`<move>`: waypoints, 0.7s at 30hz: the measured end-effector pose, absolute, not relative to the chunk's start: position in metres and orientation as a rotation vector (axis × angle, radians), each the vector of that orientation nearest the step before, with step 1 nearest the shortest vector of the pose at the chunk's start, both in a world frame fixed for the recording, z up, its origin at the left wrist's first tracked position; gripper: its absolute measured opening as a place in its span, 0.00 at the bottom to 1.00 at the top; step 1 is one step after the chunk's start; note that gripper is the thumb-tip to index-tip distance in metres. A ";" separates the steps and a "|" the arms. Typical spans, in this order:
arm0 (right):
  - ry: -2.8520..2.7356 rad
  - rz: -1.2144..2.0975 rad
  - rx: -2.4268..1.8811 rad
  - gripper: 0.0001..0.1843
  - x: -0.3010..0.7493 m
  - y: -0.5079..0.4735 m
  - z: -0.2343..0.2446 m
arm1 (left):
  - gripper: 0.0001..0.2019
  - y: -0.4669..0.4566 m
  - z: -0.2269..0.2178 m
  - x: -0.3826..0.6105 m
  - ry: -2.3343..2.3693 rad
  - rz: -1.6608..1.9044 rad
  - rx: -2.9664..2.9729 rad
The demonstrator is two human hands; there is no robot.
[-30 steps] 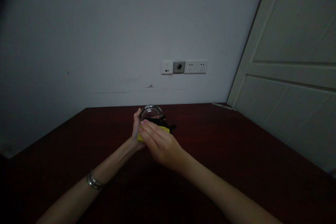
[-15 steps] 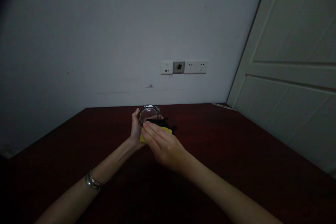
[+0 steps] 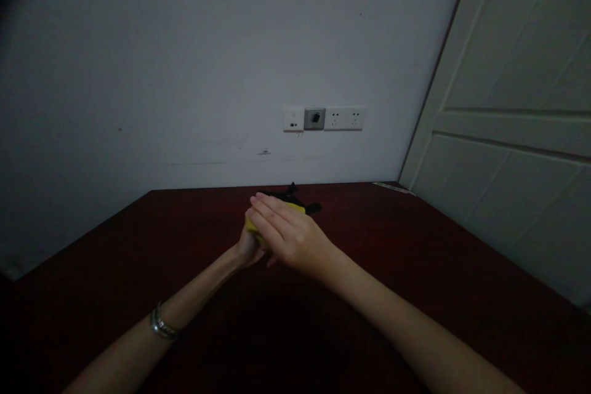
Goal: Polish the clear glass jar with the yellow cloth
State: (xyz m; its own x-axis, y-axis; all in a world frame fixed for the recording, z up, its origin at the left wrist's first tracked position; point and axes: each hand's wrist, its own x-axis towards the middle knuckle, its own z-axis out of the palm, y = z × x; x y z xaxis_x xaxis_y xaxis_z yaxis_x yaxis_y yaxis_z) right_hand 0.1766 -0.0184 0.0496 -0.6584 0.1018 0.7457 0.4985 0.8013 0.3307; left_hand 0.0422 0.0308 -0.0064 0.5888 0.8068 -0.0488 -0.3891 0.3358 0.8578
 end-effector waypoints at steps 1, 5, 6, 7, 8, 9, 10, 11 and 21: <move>-2.201 -0.664 -0.446 0.19 0.179 -0.017 0.050 | 0.35 0.030 -0.006 0.042 0.537 0.841 0.996; -2.145 -0.587 -0.453 0.22 0.188 -0.010 0.052 | 0.27 0.027 -0.002 0.044 0.413 0.916 1.068; -2.131 -0.562 -0.448 0.22 0.190 -0.009 0.051 | 0.26 0.026 0.000 0.044 0.376 0.910 1.076; -2.112 -0.534 -0.445 0.22 0.192 -0.008 0.051 | 0.26 0.025 0.001 0.044 0.340 0.899 1.082; -2.084 -0.504 -0.449 0.22 0.193 -0.008 0.050 | 0.27 0.023 0.003 0.043 0.310 0.883 1.083; -2.048 -0.471 -0.463 0.22 0.195 -0.007 0.049 | 0.28 0.022 0.005 0.043 0.285 0.864 1.078; -2.009 -0.435 -0.487 0.21 0.196 -0.007 0.048 | 0.29 0.022 0.006 0.042 0.264 0.847 1.067; -1.972 -0.396 -0.514 0.21 0.198 -0.007 0.046 | 0.30 0.021 0.008 0.041 0.246 0.834 1.049; -1.834 -0.319 -0.508 0.29 0.193 -0.008 0.019 | 0.37 0.017 0.017 0.037 0.261 0.822 0.792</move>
State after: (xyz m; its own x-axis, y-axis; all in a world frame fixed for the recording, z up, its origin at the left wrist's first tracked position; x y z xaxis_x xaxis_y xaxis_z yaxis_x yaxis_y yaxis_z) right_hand 0.1930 -0.0080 0.0186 -0.2575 0.1831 0.9488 0.4925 0.8697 -0.0342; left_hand 0.0374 0.0175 0.0172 0.6687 0.7387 0.0850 -0.5546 0.4194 0.7187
